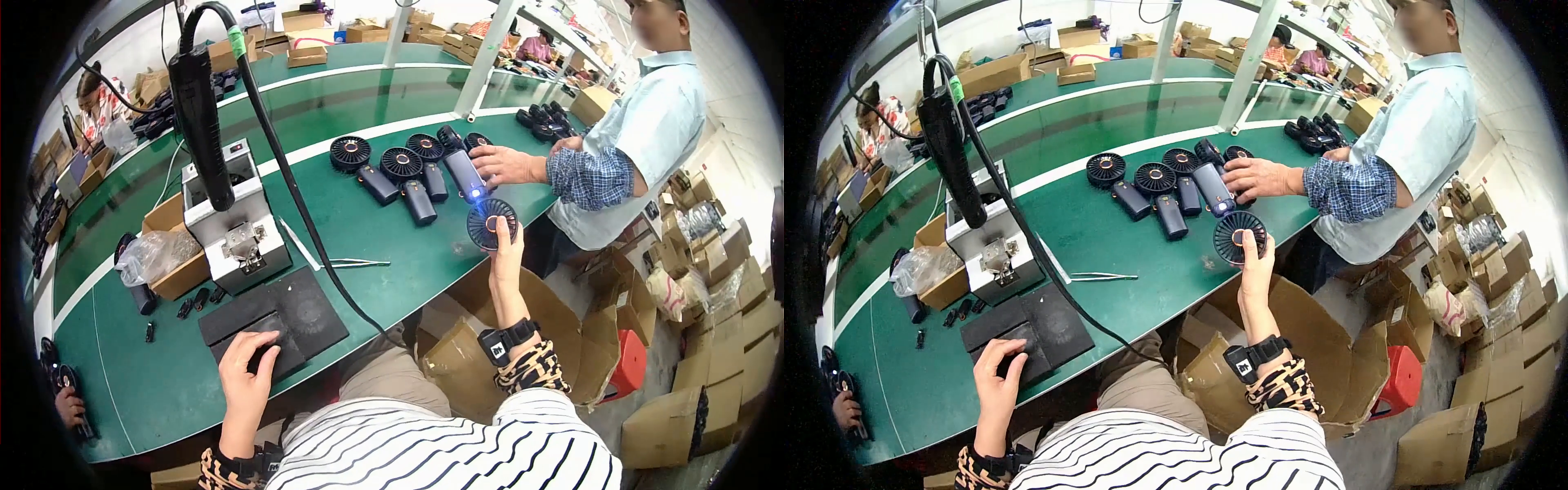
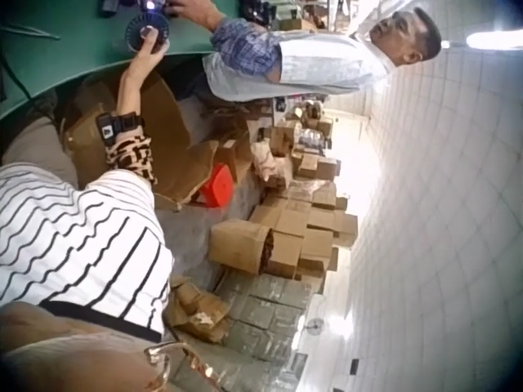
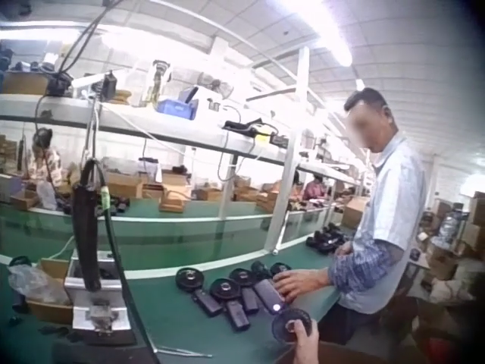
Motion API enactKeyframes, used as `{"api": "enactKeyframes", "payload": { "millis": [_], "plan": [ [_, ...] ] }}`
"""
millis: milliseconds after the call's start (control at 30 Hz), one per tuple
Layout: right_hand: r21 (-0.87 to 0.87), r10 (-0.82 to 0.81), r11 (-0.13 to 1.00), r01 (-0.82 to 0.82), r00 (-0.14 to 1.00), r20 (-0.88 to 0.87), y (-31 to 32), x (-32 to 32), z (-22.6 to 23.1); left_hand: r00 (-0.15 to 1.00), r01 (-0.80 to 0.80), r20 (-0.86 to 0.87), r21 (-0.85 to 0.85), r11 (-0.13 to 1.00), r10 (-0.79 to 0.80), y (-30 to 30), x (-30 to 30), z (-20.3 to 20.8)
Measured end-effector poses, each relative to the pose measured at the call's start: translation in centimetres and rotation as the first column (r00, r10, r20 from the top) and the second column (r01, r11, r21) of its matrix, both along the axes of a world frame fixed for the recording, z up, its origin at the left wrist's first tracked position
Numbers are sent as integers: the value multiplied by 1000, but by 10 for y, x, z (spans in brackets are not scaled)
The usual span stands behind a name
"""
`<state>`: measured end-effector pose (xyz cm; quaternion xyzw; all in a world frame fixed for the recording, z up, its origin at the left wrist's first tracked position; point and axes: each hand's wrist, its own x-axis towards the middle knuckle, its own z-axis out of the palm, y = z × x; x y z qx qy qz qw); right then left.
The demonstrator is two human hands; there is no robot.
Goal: Assembling and testing portable hand-held fans on a factory assembly line.
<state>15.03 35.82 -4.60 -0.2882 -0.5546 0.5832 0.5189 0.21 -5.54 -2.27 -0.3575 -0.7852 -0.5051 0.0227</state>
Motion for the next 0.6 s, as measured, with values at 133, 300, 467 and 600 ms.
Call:
{"api": "enactKeyframes", "payload": {
  "millis": [133, 300, 467, 600],
  "plan": [
    [-149, 60, 987, -64, 998, -31, 18, 9, -9, 1000, 13, 7, -39, 999, -13, 2, 1, 1],
    [-293, 86, 951, -97, 995, -50, 24, 13, -15, 1000, 5, -5, -55, 998, -5, 3, 2, 2],
    [-92, 104, 993, -72, 902, 420, 42, 25, -12, 1000, 11, 4, -44, 999, -11, 5, 3, 0],
    [733, -603, 679, -40, 540, 588, 26, 21, 6, 1000, 14, -20, -37, 999, -14, 4, 4, 1]
  ]
}}
